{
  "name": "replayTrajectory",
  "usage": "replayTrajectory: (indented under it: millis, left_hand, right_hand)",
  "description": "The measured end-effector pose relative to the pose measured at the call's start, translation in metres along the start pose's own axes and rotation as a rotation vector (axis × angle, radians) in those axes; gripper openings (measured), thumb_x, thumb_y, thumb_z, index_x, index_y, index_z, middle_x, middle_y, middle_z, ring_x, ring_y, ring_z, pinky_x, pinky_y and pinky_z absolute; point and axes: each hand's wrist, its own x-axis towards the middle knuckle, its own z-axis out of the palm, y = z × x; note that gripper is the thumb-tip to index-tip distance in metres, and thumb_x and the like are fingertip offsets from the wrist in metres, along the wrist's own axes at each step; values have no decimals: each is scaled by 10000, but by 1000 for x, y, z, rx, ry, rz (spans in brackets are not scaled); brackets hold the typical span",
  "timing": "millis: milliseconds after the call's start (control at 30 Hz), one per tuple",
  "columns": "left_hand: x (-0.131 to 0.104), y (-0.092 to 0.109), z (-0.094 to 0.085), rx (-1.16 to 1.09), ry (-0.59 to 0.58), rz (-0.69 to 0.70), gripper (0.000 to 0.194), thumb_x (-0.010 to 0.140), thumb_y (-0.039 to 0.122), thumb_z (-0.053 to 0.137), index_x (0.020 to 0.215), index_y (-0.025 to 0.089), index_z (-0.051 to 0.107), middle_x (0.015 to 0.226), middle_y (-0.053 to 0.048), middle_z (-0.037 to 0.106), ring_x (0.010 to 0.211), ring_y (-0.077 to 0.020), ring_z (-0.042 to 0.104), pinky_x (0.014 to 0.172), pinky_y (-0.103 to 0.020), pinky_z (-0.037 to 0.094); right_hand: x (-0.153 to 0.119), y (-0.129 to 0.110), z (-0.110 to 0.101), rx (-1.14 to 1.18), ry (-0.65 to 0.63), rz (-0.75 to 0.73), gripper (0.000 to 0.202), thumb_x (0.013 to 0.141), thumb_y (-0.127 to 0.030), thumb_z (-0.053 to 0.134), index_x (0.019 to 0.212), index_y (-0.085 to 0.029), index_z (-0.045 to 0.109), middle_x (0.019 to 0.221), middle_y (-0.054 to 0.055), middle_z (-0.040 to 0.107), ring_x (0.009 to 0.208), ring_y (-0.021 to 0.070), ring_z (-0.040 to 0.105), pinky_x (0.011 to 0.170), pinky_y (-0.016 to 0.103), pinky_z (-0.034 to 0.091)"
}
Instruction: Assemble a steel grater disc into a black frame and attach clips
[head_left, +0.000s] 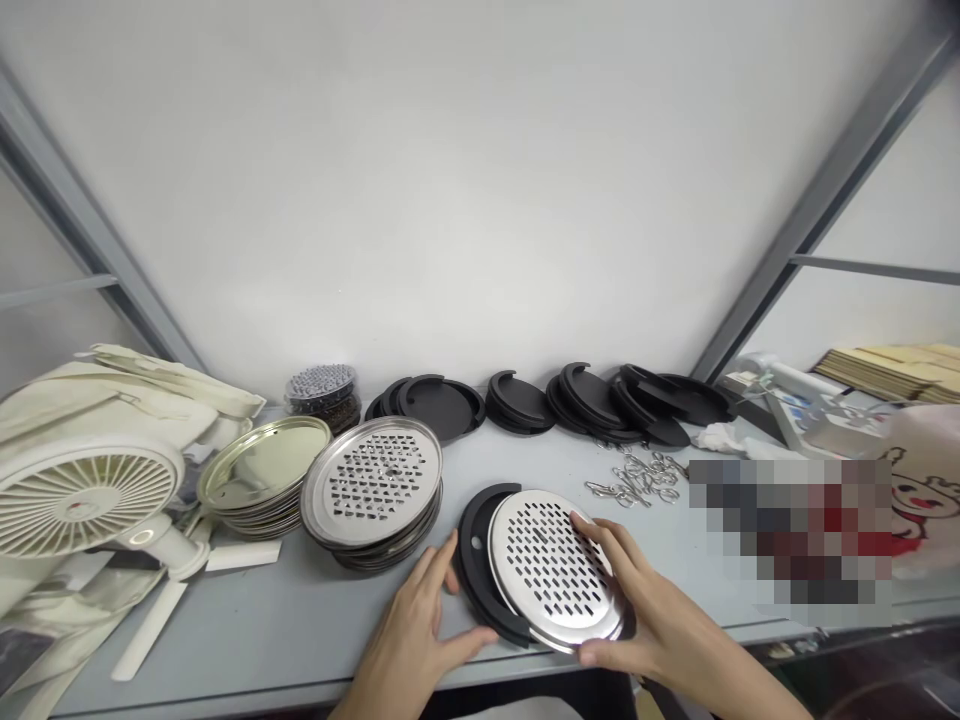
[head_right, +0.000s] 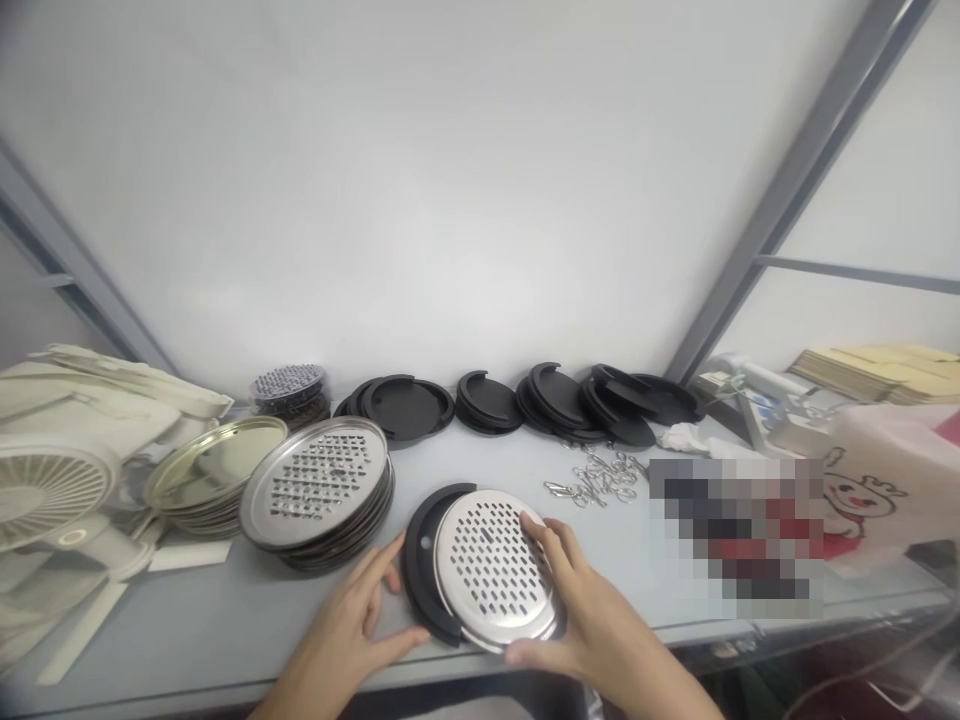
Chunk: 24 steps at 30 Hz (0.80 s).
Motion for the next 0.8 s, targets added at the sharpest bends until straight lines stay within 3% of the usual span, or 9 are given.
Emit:
replayTrajectory:
  millis: [133,333,467,533,667,800]
  left_hand:
    - [-1,0,0,-20,13,6,762,697,283,701,1387,210,386,919,-25,541,518,-90,390,568,-250,475]
    - [-4,-3,1,-22,28,13,799,693,301,701,1404,221,346,1000,-38,557,557,-101,435,623,-256,497]
    - [-5,-2,1,-10,20,-6,896,675,278,711,1445,254,254,1025,-27,562,562,-102,438,624,-242,491]
    - [-5,1,-1,3,6,2,909,683,269,706,1454,290,226,1034,-20,560,568,-103,441,621,-235,485]
    - [-5,5,-4,30,-5,11,832,715,255,682,1435,338,273,1071,-21,549,595,-109,469,675,-247,490]
    - [-4,6,-4,35,4,21,821,714,256,686,1426,357,289,1150,-28,524,598,-106,489,707,-264,496]
  right_hand:
    - [0,0,1,-61,11,11,1047,691,-609,685,1484,-283,85,1440,147,237,1230,369,447,954,439,451]
    - [4,5,-10,-137,-9,-44,1018,621,-643,718,1457,-293,254,1416,144,349,1278,384,371,1023,495,373]
    - [8,3,-10,-172,-43,-110,1066,564,-689,725,1456,-343,257,1549,113,113,1373,437,154,1033,572,321]
    - [10,0,-8,-216,-51,-186,994,585,-684,716,1434,-358,316,1573,71,16,1388,445,85,1052,593,271]
    - [15,-1,-7,-293,-123,-314,752,722,-553,697,1390,-410,382,1559,20,165,1400,384,144,1094,583,192]
    - [19,-1,-8,-345,-169,-341,762,733,-464,724,1402,-397,363,1547,41,206,1399,368,167,1087,568,235]
